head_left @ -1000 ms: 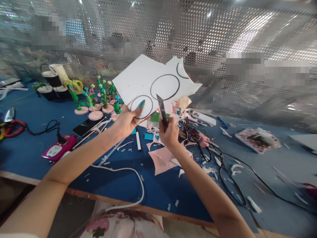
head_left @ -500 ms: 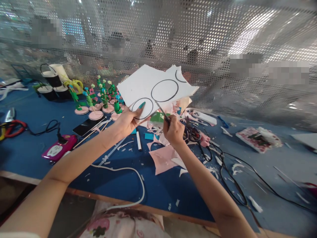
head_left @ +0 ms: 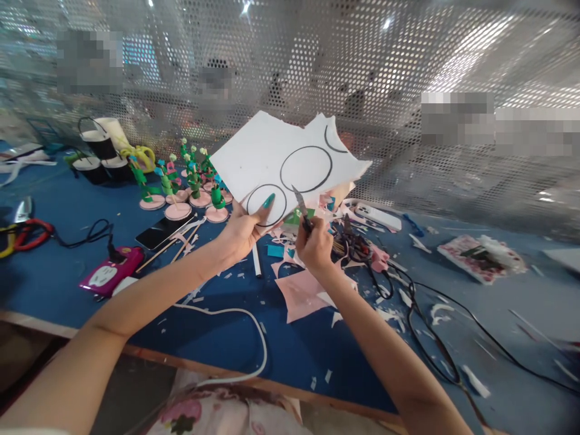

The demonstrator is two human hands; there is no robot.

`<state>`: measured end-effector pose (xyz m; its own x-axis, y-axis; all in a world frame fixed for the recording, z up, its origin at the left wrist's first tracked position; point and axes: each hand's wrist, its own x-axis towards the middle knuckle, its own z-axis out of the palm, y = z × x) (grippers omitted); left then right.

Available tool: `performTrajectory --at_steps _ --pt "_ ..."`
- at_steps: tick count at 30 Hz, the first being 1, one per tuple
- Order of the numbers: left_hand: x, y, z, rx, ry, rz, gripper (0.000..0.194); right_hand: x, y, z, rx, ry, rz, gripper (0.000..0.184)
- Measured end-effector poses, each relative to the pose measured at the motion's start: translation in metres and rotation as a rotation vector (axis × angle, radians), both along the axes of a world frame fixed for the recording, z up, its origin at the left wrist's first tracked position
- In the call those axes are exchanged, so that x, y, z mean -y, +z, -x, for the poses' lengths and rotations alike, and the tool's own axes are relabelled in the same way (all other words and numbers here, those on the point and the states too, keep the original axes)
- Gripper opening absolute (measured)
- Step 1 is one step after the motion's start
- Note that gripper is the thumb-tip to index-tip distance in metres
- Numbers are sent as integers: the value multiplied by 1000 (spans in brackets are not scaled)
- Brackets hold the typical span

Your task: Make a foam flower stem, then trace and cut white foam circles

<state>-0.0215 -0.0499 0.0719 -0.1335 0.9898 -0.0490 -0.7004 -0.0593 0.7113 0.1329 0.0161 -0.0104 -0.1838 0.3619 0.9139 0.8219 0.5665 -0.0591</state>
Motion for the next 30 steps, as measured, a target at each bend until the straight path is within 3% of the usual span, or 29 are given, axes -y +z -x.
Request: performTrajectory --at_steps 30 --pt "13 -7 -15 -23 -42 14 66 5 3 2 -12 -34 82 5"
